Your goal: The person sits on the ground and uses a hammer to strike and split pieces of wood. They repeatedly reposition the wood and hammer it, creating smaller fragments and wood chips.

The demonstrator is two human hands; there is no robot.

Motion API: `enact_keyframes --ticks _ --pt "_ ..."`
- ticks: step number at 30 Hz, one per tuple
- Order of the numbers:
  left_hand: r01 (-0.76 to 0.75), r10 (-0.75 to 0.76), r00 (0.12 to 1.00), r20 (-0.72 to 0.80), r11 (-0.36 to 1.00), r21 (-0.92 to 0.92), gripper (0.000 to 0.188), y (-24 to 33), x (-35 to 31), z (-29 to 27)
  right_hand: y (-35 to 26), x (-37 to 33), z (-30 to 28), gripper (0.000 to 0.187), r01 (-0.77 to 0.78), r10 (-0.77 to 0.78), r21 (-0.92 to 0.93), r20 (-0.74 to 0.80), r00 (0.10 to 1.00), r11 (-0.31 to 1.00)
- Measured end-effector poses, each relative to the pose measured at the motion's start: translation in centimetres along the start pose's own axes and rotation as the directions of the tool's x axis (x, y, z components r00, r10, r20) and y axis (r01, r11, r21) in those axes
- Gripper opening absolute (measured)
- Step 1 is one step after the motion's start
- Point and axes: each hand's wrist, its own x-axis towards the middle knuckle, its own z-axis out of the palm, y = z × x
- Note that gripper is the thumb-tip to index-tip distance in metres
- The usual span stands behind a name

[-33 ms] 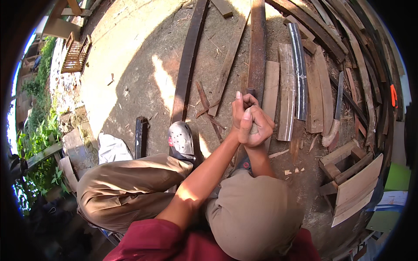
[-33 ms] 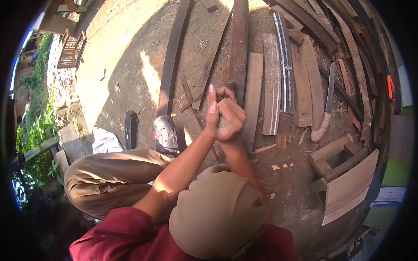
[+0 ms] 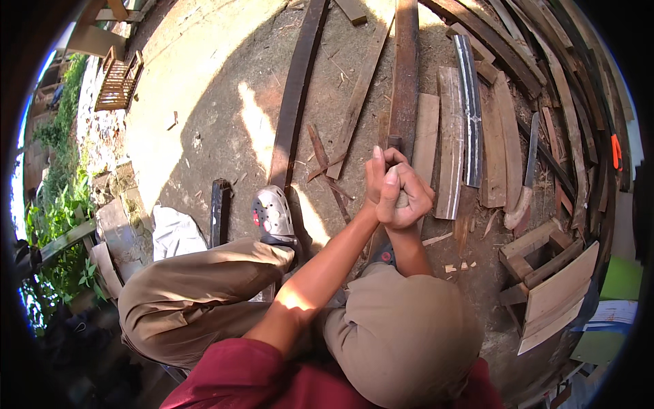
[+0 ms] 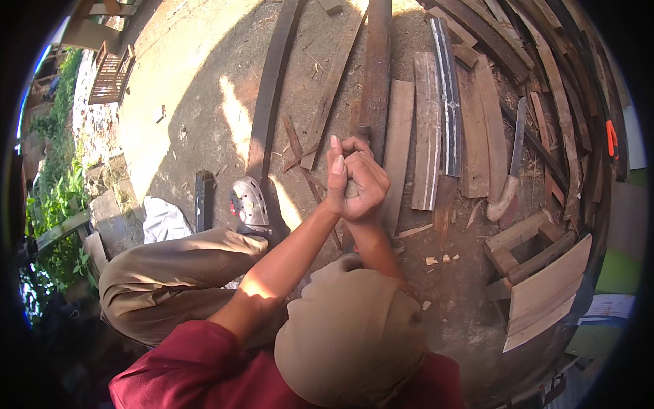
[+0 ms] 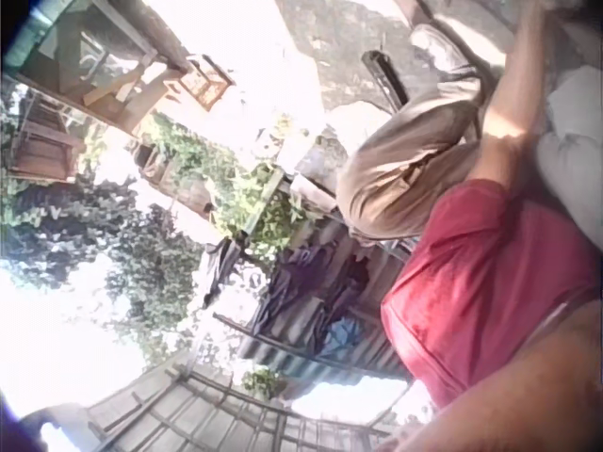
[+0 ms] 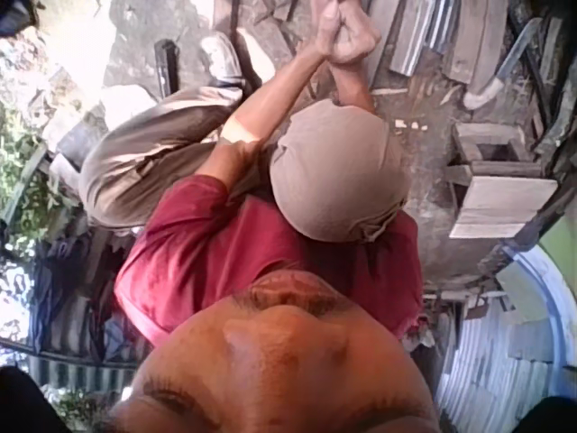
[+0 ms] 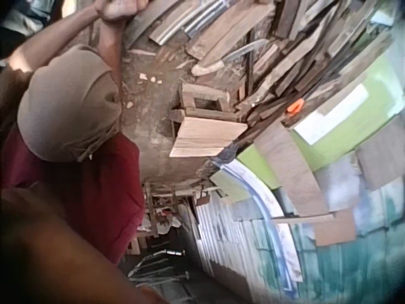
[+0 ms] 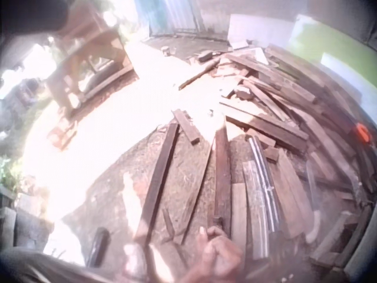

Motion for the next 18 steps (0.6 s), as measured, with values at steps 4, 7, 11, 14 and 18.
enact_keyframes --ticks 4,7,11,14,18 --pt "-0.236 0.257 0.963 0.077 0.948 -0.212 0.048 -1.3 0.1 0.0 -0.6 0.5 1.2 0.015 0.095 -0.088 0.098 -0.077 0.993 0.991" --pt "-0.297 0.316 0.942 0.112 0.941 -0.161 0.046 -1.9 0.7 0.3 -0.7 0.8 0.4 0.015 0.012 -0.013 0.029 0.032 0.999 1.0" --pt "-0.287 0.268 0.942 0.202 0.955 0.073 0.046 0.8 1.6 -1.0 -1.3 1.6 0.5 0.023 -0.055 0.063 -0.099 0.088 0.994 0.994" --pt "-0.234 0.207 0.967 0.149 0.951 0.204 0.043 0.0 2.4 -0.1 -1.9 4.5 0.7 0.029 -0.357 0.356 -0.033 -0.047 0.933 0.933" --pt "-0.259 0.25 0.966 0.07 0.918 0.3 0.046 1.5 3.2 0.9 -1.1 5.0 1.1 0.035 -0.252 0.249 -0.058 -0.046 0.967 0.966"
